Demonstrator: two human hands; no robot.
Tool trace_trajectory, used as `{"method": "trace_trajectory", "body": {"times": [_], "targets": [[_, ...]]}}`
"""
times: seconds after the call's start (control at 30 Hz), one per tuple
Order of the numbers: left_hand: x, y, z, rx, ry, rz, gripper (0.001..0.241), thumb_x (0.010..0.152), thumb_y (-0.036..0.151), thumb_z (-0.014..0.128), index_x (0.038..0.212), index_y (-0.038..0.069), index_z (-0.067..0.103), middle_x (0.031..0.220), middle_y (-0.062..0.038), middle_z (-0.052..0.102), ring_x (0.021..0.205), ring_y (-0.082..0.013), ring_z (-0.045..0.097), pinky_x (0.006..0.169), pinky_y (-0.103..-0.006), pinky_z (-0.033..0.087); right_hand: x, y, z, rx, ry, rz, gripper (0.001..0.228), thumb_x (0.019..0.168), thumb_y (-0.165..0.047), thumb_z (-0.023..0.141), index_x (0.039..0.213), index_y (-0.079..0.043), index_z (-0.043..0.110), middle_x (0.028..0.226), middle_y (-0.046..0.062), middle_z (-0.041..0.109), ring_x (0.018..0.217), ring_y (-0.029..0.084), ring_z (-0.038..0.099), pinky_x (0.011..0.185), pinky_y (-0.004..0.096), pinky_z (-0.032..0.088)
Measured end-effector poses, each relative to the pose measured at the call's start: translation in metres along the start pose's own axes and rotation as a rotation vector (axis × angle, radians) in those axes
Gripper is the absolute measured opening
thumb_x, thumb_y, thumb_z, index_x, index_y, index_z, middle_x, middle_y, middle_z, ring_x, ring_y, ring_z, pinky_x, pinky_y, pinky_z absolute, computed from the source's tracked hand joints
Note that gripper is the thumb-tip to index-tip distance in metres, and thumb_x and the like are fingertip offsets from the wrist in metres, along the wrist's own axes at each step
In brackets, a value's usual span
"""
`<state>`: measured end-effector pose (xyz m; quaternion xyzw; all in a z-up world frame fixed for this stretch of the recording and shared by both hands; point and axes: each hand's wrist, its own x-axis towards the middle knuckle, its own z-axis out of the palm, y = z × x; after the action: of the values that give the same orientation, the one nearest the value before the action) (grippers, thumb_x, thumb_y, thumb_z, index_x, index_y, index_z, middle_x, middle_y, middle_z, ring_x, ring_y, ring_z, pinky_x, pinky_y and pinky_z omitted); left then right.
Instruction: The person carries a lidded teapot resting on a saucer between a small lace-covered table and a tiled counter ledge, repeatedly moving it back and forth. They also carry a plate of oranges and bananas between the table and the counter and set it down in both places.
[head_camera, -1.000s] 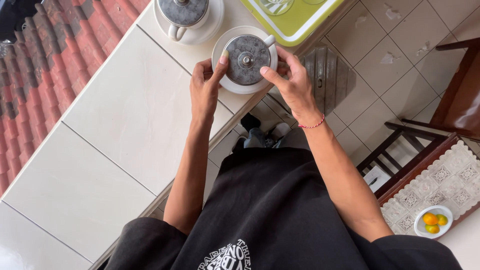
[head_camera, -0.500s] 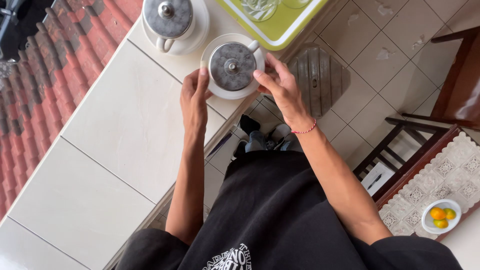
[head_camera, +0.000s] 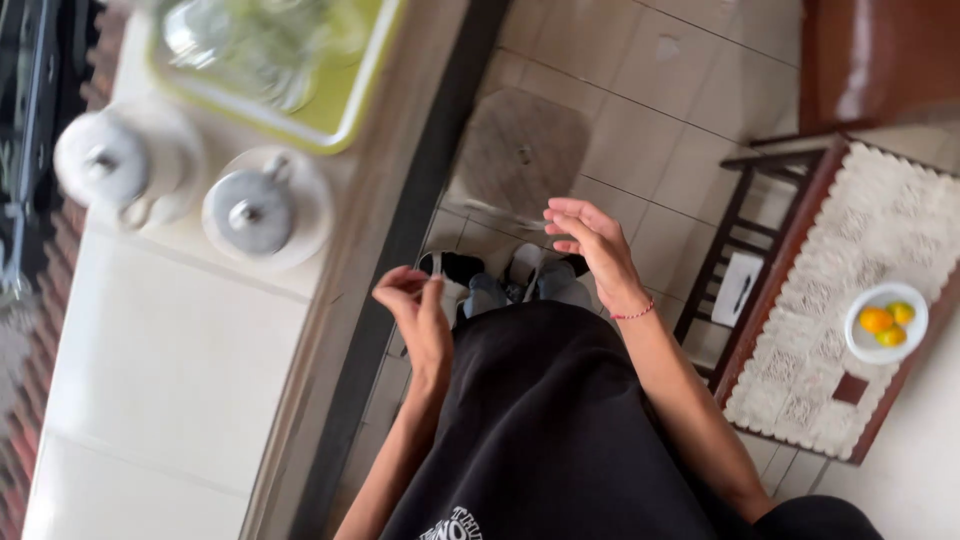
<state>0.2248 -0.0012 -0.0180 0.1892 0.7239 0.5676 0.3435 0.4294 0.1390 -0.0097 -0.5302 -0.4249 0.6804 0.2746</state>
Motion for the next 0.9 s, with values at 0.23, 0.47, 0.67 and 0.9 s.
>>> {"method": "trace_trajectory", "body": {"times": [0.23,0.47,0.67,0.9], "targets": [[-0.018,0.015,0.168,0.060,-0.715,-0.108,0.030,0.098,0.016,0.060,0.122,0.000,0.053,0.107,-0.008,0.064,0.093,-0.0166,0.064,0.078,-0.0314,0.052,-0.045,0.041,-0.149,0.233,0.321,0.038,0.033,0.098,-0.020,0.060,0.124,-0.003,0.068,0.114,0.007,0.074,0.099,0.015,0.069,0.084,0.031,0.055],[-0.058,0.023,0.313,0.237,-1.008,-0.057,0.034,0.099,0.018,0.058,0.126,-0.002,0.053,0.110,-0.011,0.067,0.092,-0.0183,0.068,0.079,-0.0319,0.054,-0.099,0.057,-0.269,0.342,0.556,0.044,0.032,0.098,-0.021,0.058,0.123,-0.003,0.069,0.112,0.008,0.074,0.099,0.015,0.070,0.087,0.030,0.054],[-0.082,0.023,0.392,0.455,-1.163,-0.022,0.037,0.098,0.021,0.057,0.126,-0.002,0.055,0.110,-0.013,0.069,0.094,-0.0194,0.070,0.080,-0.0323,0.055,-0.117,0.090,-0.348,0.458,0.804,0.094,0.032,0.096,-0.022,0.061,0.122,-0.004,0.068,0.111,0.007,0.075,0.097,0.015,0.071,0.086,0.030,0.055],[-0.077,-0.004,0.469,0.648,-1.261,-0.047,0.035,0.095,0.024,0.059,0.120,-0.001,0.060,0.107,-0.012,0.072,0.091,-0.0202,0.070,0.078,-0.0336,0.055,-0.118,0.100,-0.400,0.518,1.004,0.186,0.030,0.095,-0.021,0.061,0.121,-0.007,0.069,0.108,0.004,0.076,0.094,0.015,0.072,0.083,0.031,0.057]]}}
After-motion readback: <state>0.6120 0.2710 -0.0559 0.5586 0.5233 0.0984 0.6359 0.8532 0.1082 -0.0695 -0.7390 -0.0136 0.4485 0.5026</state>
